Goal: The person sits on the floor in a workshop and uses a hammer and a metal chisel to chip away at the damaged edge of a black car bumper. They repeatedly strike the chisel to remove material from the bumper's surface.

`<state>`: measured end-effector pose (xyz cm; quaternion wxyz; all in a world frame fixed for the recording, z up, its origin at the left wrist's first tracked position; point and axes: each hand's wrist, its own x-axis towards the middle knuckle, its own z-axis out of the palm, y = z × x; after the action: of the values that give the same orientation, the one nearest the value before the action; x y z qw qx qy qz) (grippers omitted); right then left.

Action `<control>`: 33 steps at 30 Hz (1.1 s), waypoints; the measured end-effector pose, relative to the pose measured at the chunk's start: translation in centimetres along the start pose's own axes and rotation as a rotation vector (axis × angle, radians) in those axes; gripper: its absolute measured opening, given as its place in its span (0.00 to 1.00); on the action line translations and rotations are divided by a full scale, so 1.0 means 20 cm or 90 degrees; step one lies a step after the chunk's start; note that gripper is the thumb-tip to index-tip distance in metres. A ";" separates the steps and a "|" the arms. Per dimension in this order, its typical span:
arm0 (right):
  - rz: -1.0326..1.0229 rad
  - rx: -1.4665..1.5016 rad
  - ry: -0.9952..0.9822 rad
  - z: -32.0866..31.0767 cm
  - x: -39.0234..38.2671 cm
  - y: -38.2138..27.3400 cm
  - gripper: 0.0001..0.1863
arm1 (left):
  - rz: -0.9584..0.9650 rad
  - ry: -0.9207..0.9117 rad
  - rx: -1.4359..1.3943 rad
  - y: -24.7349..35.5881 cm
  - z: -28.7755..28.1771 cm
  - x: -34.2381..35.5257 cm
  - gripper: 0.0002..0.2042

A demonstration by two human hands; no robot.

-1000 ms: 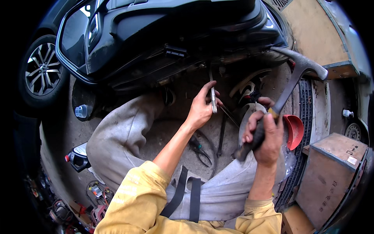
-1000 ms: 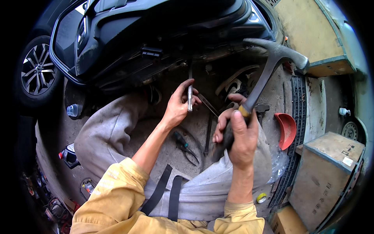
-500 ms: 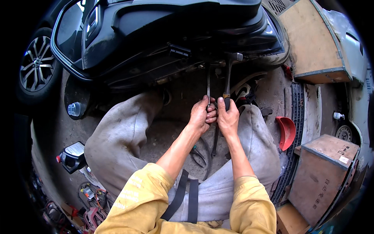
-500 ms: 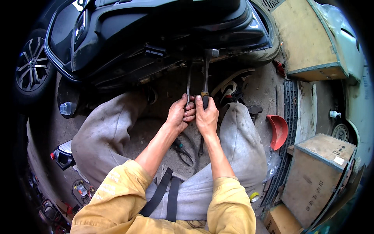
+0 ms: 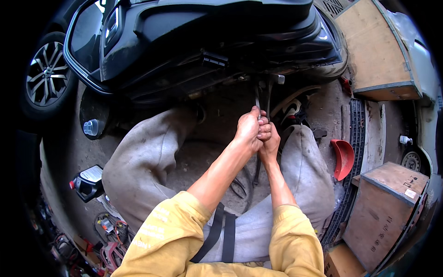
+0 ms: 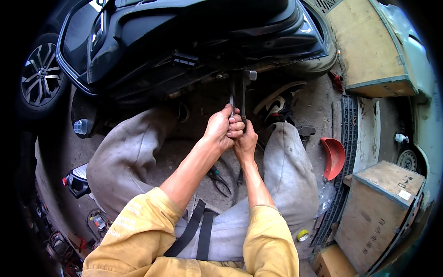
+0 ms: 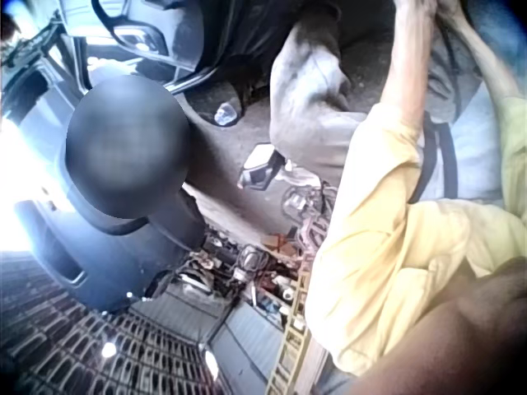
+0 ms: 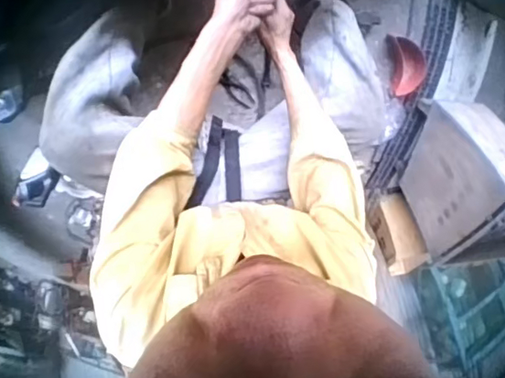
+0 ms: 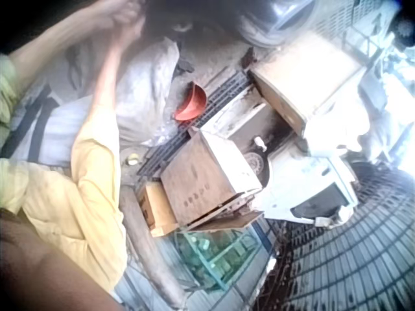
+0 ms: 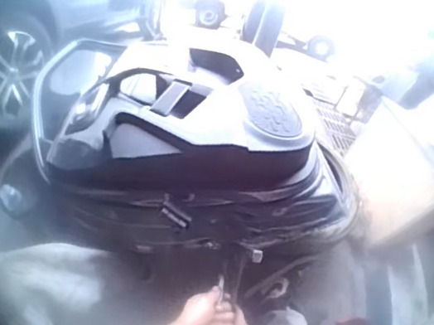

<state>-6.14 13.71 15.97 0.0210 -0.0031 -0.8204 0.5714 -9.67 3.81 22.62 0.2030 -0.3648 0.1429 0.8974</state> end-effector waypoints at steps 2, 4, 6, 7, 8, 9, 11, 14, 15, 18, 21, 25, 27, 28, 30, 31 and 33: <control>-0.017 -0.062 0.031 -0.02 -0.03 0.00 0.12 | -0.024 -0.001 -0.010 -0.01 0.01 0.00 0.14; 0.012 -0.017 0.072 -0.03 -0.04 -0.01 0.13 | -0.012 -0.006 -0.007 -0.02 0.02 0.01 0.14; 0.017 -0.030 0.091 -0.04 -0.04 -0.02 0.14 | -0.005 -0.011 -0.011 -0.03 0.02 0.02 0.14; -0.008 -0.027 0.090 -0.04 -0.03 -0.03 0.14 | -0.013 -0.016 -0.018 -0.02 0.02 0.02 0.14; -0.007 -0.020 0.089 -0.05 -0.01 -0.03 0.14 | -0.014 -0.014 -0.022 -0.02 0.02 0.03 0.14; -0.006 -0.013 0.086 -0.05 0.00 -0.03 0.14 | -0.018 -0.017 -0.031 -0.02 0.02 0.03 0.14; -0.011 -0.018 0.065 -0.06 0.03 -0.03 0.15 | -0.027 -0.016 -0.036 -0.01 0.01 0.03 0.14; 0.004 -0.058 0.013 -0.08 0.07 -0.04 0.16 | -0.033 -0.022 -0.019 0.00 0.01 0.02 0.14; 0.033 -0.073 -0.006 -0.08 0.08 -0.06 0.17 | -0.029 -0.031 -0.011 0.00 0.01 0.01 0.14; 0.020 -0.104 0.064 -0.10 0.09 -0.14 0.19 | -0.030 -0.022 0.012 0.00 0.00 0.00 0.15; 0.059 0.048 0.124 -0.14 0.11 -0.27 0.23 | -0.020 -0.023 0.022 -0.01 -0.01 0.00 0.14; -0.267 0.283 0.289 -0.21 0.21 -0.34 0.29 | -0.016 -0.002 0.053 -0.02 -0.02 0.01 0.14; -0.245 0.186 0.263 -0.19 0.21 -0.30 0.28 | -0.016 -0.010 0.039 -0.02 -0.02 0.01 0.14; -0.222 0.072 0.175 -0.17 0.18 -0.27 0.28 | -0.003 -0.018 0.030 -0.03 -0.02 0.01 0.14; 0.139 -0.286 -0.014 -0.13 0.14 -0.18 0.26 | -0.024 0.014 0.040 -0.03 -0.01 0.00 0.14; 0.128 -0.194 0.013 -0.11 0.06 -0.15 0.25 | -0.040 0.023 0.047 -0.03 -0.03 -0.02 0.14; 0.048 -0.065 0.105 -0.07 0.00 -0.10 0.22 | -0.009 -0.004 0.055 -0.02 -0.03 -0.04 0.14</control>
<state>-6.13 14.32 18.41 0.0667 -0.0825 -0.8433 0.5269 -8.59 3.73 22.73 0.2254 -0.3541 0.1781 0.8900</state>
